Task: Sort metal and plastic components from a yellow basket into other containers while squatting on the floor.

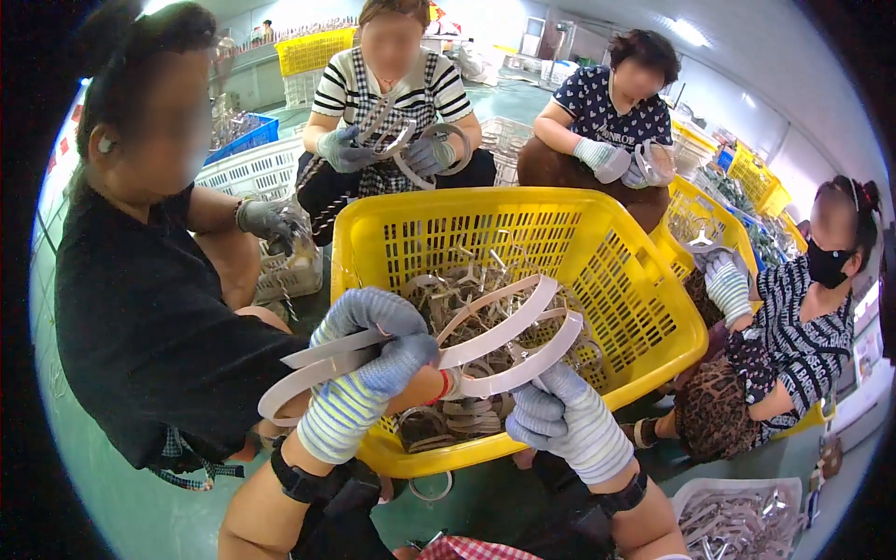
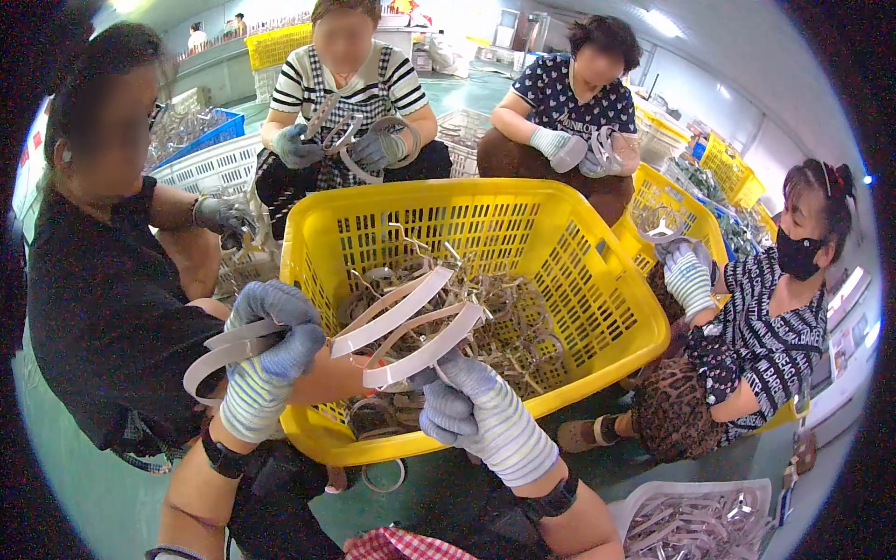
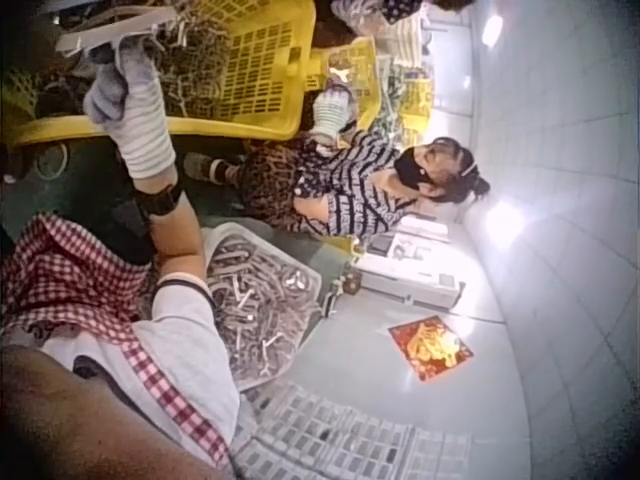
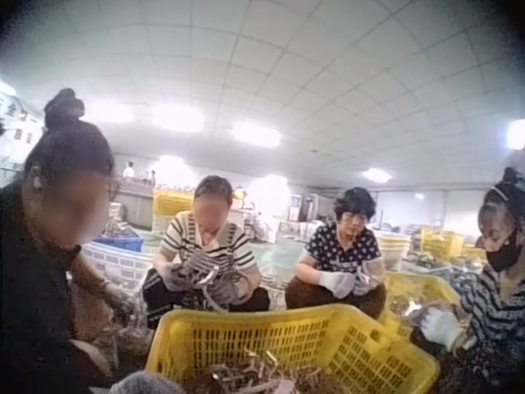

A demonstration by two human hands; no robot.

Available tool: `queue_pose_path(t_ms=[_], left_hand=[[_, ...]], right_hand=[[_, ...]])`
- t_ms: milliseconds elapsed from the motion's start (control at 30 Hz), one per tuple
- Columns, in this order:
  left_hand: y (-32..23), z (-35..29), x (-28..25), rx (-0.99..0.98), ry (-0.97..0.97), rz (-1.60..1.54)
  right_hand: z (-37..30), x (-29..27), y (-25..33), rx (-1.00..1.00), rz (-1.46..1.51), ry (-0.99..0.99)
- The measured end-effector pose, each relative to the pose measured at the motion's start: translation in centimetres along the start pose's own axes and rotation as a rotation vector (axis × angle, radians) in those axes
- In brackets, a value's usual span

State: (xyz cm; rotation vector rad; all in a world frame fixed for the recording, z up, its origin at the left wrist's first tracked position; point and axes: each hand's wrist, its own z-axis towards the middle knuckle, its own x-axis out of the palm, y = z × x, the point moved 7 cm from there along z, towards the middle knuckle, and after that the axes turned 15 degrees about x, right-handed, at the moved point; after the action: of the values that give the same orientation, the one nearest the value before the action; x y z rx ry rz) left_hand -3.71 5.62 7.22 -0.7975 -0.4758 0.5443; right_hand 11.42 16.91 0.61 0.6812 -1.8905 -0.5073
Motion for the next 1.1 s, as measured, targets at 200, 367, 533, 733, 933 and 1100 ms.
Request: queue_pose_path(t_ms=[200, 367, 533, 733, 933, 1100], left_hand=[[1.1, 0.1, -0.4, -0.169, -0.015, 0.033], [0.5, 0.0, -1.7, -0.169, -0.192, 0.086], [0.9, -0.4, 0.4, -0.177, -0.024, 0.065], [0.6, 0.3, 0.6, -0.04, 0.182, 0.335], [-1.5, 1.0, 1.8, 0.414, 0.437, 0.77], [-2.1, 0.9, 1.8, 0.501, 0.44, 0.803]], right_hand=[[0.3, -0.2, -0.3, -0.007, 0.041, 0.039], [-2.0, -0.7, 3.8, -0.585, -0.701, -0.495], [-2.8, -0.7, 4.2, -0.754, -1.126, -0.62], [-3.4, 0.9, 5.2, -0.955, -1.279, -0.706], [-4.8, 0.5, 5.7, -1.004, -1.355, -0.861], [-5.3, 0.5, 5.8, -1.023, -1.332, -0.901]])
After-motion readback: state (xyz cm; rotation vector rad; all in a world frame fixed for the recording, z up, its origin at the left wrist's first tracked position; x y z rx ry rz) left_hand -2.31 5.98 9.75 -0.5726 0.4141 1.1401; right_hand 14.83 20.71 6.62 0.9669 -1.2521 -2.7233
